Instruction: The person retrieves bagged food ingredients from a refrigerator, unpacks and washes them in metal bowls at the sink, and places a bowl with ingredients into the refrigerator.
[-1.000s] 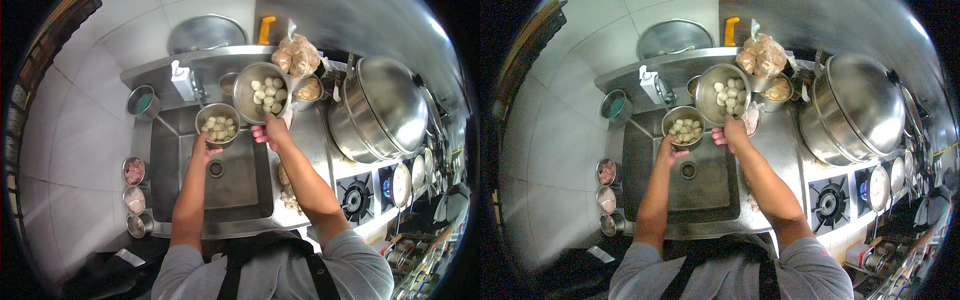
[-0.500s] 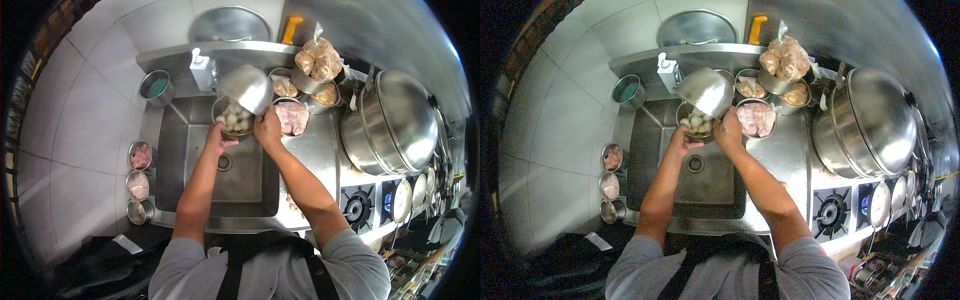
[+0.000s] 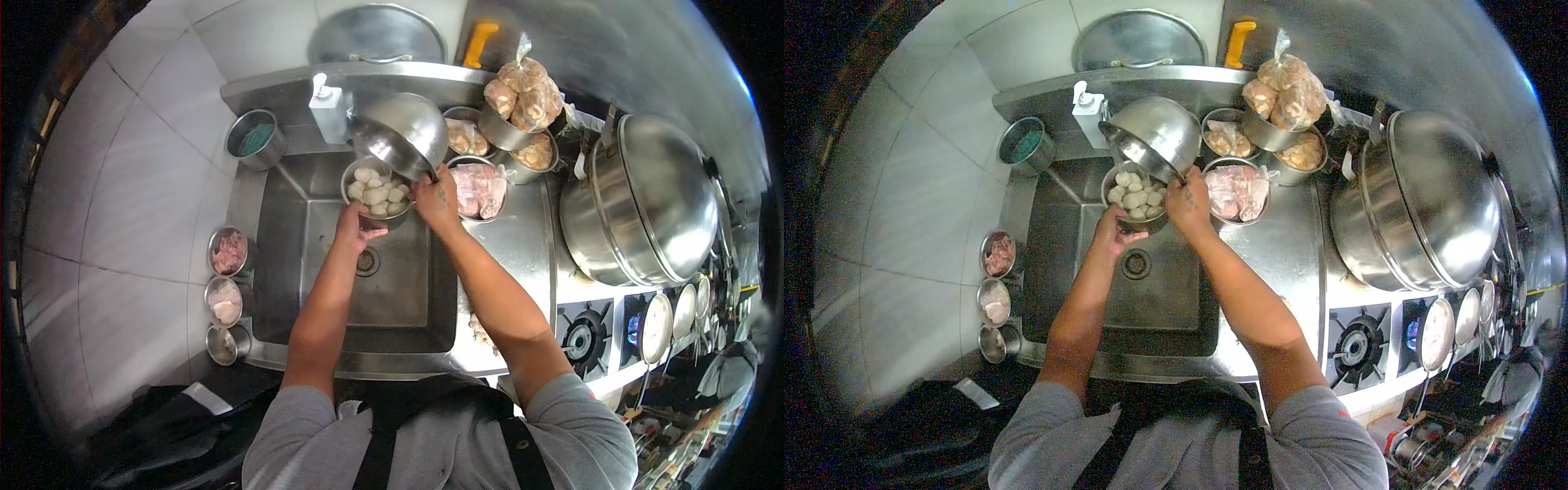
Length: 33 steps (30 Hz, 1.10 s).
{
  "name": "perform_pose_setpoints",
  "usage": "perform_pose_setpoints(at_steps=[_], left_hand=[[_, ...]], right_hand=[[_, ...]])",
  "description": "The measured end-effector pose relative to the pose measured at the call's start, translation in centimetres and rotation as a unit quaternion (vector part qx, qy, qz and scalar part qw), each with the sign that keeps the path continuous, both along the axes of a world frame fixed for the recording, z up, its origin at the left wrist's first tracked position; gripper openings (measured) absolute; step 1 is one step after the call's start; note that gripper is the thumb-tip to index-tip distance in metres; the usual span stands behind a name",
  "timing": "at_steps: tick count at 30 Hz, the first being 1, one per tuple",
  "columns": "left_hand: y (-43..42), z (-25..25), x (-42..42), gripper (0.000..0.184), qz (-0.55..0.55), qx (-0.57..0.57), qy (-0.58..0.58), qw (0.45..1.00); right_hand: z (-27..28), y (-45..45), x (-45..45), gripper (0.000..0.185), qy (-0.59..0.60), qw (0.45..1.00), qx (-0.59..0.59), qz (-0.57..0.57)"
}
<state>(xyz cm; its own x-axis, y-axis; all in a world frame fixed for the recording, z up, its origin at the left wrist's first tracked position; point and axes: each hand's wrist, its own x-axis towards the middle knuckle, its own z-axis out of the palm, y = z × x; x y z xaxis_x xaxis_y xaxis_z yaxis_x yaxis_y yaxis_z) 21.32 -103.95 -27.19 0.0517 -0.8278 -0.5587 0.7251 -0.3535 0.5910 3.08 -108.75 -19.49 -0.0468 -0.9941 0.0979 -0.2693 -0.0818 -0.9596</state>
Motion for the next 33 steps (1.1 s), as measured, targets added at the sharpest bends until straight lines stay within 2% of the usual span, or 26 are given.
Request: perform_pose_setpoints(at_steps=[4,6,7,9,11,13,15,18,20,21,22,24,25,26,28,30,32,33], left_hand=[[0.2,0.5,-0.3,0.063,0.006,-0.007,0.006,1.0],[0.4,1.0,-0.5,0.064,0.01,0.002,-0.004,1.0],[0.4,1.1,-0.5,0.066,0.015,0.011,-0.013,1.0],[0.3,0.4,-0.1,0.065,0.01,0.002,-0.005,1.0],[0.1,-0.3,0.1,0.064,0.003,-0.007,0.004,1.0],[-0.2,-0.9,-0.1,0.061,0.057,0.013,-0.022,0.998],[-0.7,-2.0,0.5,0.06,0.043,0.025,-0.026,0.998],[-1.6,-4.4,2.0,0.06,0.038,0.034,-0.01,0.999],[-1.7,-5.0,2.0,0.059,0.073,0.03,-0.013,0.997],[-0.8,-2.3,0.3,0.059,0.094,0.01,-0.077,0.993],[-0.7,-2.4,0.7,0.059,0.093,0.01,-0.078,0.993],[-1.3,-3.0,1.9,0.058,0.109,0.02,0.026,0.994],[-2.2,-3.1,1.5,0.057,0.181,0.095,0.065,0.977],[-2.1,-3.4,1.3,0.057,0.177,0.096,0.063,0.978],[-2.4,-3.9,0.8,0.063,0.114,0.037,-0.028,0.992],[-3.2,-5.0,1.4,0.063,0.086,0.022,-0.037,0.995],[-3.5,-3.3,0.5,0.055,0.132,0.119,-0.007,0.984],[-3.1,-2.8,-0.9,0.056,0.15,0.057,-0.049,0.986]], right_hand=[[0.2,0.3,-0.5,0.021,0.04,0.998,-0.047,0.011],[0.9,1.0,-1.3,0.021,-0.056,0.997,0.042,0.019],[2.0,1.7,-1.8,0.021,-0.055,0.997,0.042,0.02],[4.7,3.8,-3.1,0.023,-0.2,0.963,0.179,-0.01],[5.2,5.0,-5.2,0.026,-0.227,0.955,0.19,-0.011],[5.5,6.9,-8.0,0.03,-0.256,0.945,0.202,-0.019],[5.7,9.3,-11.3,0.029,-0.298,0.919,0.257,0.004],[3.9,13.5,-16.4,0.033,-0.293,0.911,0.285,-0.052],[3.1,16.5,-19.5,0.034,-0.282,0.905,0.307,-0.081],[2.3,17.9,-20.9,0.033,-0.276,0.905,0.31,-0.09],[1.7,19.3,-22.0,0.033,-0.284,0.896,0.32,-0.118],[2.0,21.9,-23.5,0.032,-0.27,0.9,0.314,-0.137],[1.7,23.2,-24.3,0.032,-0.273,0.898,0.316,-0.14],[1.4,24.3,-25.0,0.032,-0.288,0.891,0.319,-0.144],[1.5,25.7,-26.1,0.032,-0.305,0.883,0.319,-0.158],[2.2,27.1,-26.8,0.028,-0.293,0.885,0.318,-0.17],[1.9,28.4,-27.9,0.028,-0.292,0.884,0.317,-0.183],[1.8,28.7,-28.5,0.029,-0.286,0.885,0.318,-0.184]])
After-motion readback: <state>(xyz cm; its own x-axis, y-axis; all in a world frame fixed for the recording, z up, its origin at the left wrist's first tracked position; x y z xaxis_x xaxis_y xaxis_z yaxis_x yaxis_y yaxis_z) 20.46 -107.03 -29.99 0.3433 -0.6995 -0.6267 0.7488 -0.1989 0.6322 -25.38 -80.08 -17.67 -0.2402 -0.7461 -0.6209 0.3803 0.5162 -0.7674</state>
